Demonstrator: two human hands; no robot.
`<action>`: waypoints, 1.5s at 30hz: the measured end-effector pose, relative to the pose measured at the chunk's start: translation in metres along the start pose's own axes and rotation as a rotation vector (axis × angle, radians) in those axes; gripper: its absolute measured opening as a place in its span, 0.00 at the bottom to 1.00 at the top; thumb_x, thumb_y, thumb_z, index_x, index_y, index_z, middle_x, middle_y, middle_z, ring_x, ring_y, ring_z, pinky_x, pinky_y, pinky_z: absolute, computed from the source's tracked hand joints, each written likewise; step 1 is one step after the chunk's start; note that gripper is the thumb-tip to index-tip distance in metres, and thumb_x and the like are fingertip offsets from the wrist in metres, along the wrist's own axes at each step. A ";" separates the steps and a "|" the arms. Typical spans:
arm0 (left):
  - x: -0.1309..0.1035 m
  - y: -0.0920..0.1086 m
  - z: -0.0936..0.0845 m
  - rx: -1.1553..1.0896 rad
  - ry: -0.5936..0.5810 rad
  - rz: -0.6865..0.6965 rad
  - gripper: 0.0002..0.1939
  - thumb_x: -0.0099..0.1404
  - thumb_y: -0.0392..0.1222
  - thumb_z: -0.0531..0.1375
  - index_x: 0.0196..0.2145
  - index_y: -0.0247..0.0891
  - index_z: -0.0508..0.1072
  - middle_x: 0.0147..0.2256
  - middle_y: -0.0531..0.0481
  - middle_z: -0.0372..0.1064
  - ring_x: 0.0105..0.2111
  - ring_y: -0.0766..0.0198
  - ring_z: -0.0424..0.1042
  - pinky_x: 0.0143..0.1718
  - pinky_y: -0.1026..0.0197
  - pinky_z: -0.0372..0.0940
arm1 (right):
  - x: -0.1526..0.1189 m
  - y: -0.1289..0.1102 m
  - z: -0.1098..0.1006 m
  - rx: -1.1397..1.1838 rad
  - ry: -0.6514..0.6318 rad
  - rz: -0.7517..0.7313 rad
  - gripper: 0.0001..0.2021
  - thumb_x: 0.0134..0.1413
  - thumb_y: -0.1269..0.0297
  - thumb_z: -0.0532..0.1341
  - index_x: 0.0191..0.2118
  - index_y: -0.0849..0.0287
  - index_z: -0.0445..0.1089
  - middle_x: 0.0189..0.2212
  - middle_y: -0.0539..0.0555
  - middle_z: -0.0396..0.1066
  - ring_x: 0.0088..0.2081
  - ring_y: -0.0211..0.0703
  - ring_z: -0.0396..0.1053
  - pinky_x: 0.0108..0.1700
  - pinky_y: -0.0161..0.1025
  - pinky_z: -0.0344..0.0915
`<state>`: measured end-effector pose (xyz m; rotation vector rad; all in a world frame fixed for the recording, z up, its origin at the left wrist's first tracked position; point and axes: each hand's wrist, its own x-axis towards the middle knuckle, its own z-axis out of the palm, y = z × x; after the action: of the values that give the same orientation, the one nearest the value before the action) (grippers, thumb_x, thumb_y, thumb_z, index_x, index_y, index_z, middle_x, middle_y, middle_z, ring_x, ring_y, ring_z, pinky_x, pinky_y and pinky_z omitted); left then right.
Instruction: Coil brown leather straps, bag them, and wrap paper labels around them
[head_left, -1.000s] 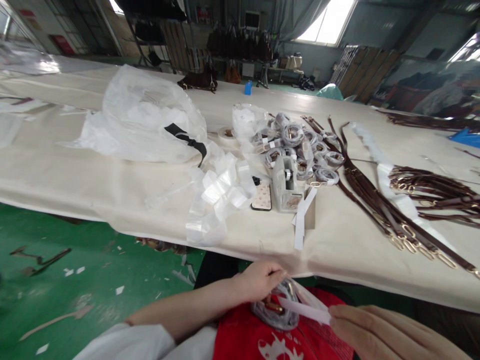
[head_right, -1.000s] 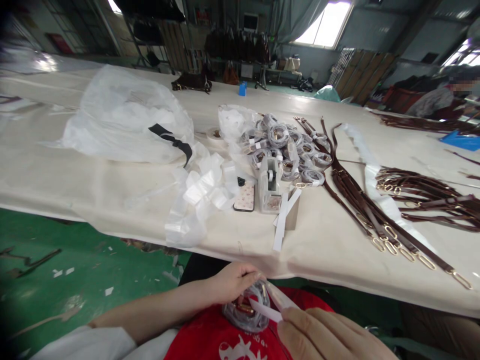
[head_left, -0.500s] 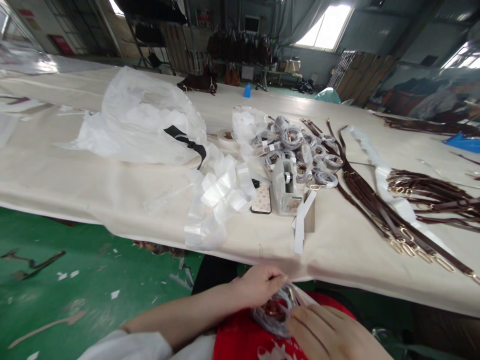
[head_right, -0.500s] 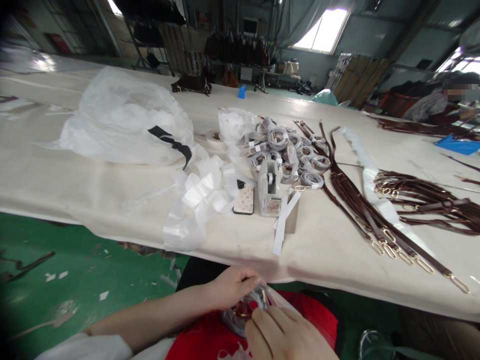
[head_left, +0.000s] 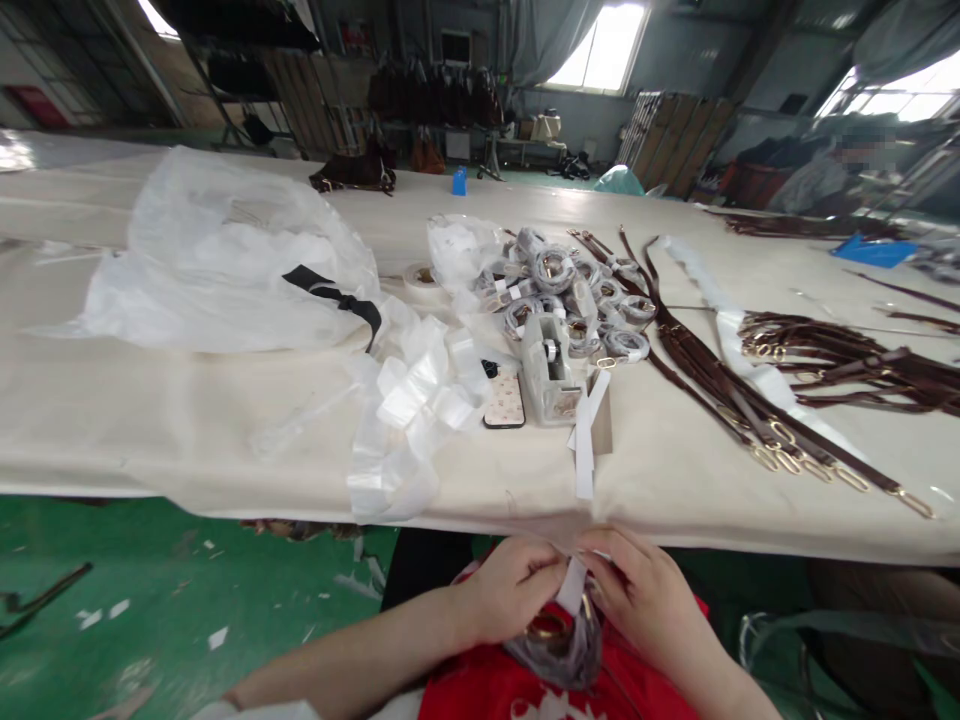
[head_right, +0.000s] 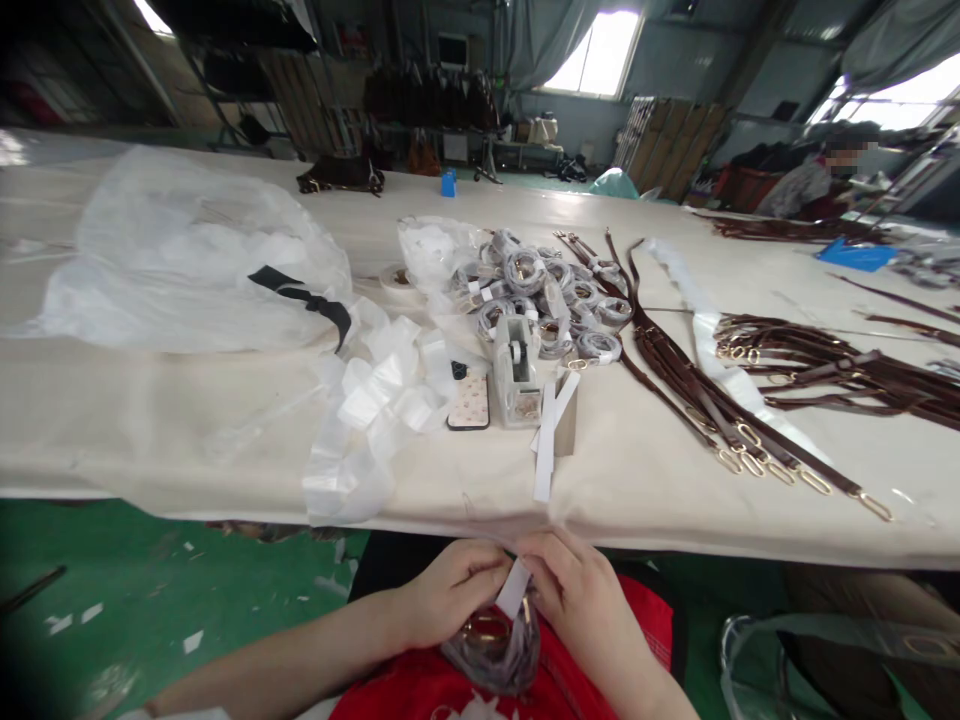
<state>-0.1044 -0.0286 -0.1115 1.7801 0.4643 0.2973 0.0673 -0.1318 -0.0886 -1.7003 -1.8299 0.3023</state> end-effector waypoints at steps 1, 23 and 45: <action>-0.001 0.002 0.000 0.016 0.000 0.034 0.23 0.70 0.53 0.52 0.28 0.34 0.76 0.28 0.47 0.73 0.29 0.62 0.69 0.33 0.64 0.61 | -0.002 0.006 0.004 0.092 0.005 0.123 0.07 0.60 0.71 0.58 0.41 0.56 0.72 0.35 0.53 0.77 0.35 0.44 0.75 0.40 0.40 0.72; -0.008 0.004 0.003 0.087 -0.022 -0.102 0.19 0.68 0.48 0.55 0.26 0.35 0.76 0.25 0.50 0.70 0.27 0.63 0.69 0.31 0.64 0.60 | -0.002 0.002 0.023 0.735 0.066 0.760 0.15 0.45 0.51 0.70 0.26 0.61 0.77 0.22 0.52 0.76 0.29 0.46 0.70 0.37 0.38 0.65; -0.009 0.017 0.014 0.048 0.221 -0.142 0.11 0.60 0.42 0.62 0.36 0.39 0.62 0.28 0.51 0.75 0.30 0.59 0.73 0.37 0.59 0.61 | -0.004 0.009 0.003 0.726 -0.254 0.695 0.15 0.48 0.52 0.69 0.28 0.61 0.81 0.25 0.54 0.78 0.28 0.43 0.70 0.34 0.37 0.64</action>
<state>-0.1039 -0.0484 -0.0984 1.7585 0.7575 0.3871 0.0725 -0.1340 -0.0974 -1.7141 -0.9888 1.3344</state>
